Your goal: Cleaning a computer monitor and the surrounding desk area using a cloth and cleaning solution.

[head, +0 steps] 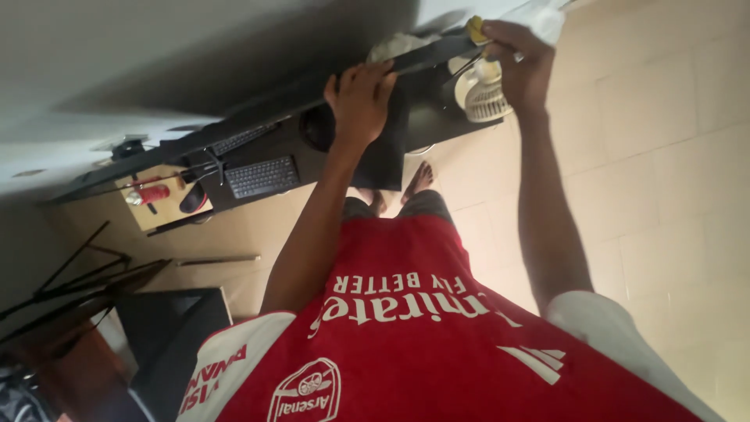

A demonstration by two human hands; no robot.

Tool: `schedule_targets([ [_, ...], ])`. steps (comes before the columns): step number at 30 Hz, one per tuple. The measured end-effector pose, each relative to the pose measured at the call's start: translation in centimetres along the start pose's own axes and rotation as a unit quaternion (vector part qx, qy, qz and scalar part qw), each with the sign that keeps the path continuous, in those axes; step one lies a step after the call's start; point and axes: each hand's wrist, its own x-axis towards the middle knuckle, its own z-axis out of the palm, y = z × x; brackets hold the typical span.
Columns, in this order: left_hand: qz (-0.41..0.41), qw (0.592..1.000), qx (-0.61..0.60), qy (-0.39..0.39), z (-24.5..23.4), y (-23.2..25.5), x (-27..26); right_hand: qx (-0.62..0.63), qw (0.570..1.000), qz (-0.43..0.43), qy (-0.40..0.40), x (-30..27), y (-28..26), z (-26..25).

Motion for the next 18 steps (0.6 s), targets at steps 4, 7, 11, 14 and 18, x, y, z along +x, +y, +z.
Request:
schedule_targets([
  [4, -0.042, 0.999, 0.011, -0.027, -2.4, 1.2, 2.0, 0.102, 0.992, 0.023, 0.064, -0.8, 1.9, 1.8],
  [7, -0.052, 0.996, 0.008, -0.073, -4.3, 1.5, 3.2, 0.07, 0.983, 0.066, 0.159, -2.2, 3.9, 3.7],
  [11, -0.027, 0.991, -0.091, -0.097, -6.7, 2.0, 3.7, 0.236, 0.91, 0.127, 0.317, -4.0, 9.0, 7.0],
  [14, -0.016, 0.99, -0.081, -0.112, -7.4, 2.0, 3.7, 0.27, 0.887, 0.162, 0.339, -4.5, 6.9, 9.3],
  [18, -0.012, 0.989, -0.072, -0.131, -7.0, 0.8, 4.0, 0.278, 0.896, 0.135, 0.319, -5.5, 1.4, 13.3],
])
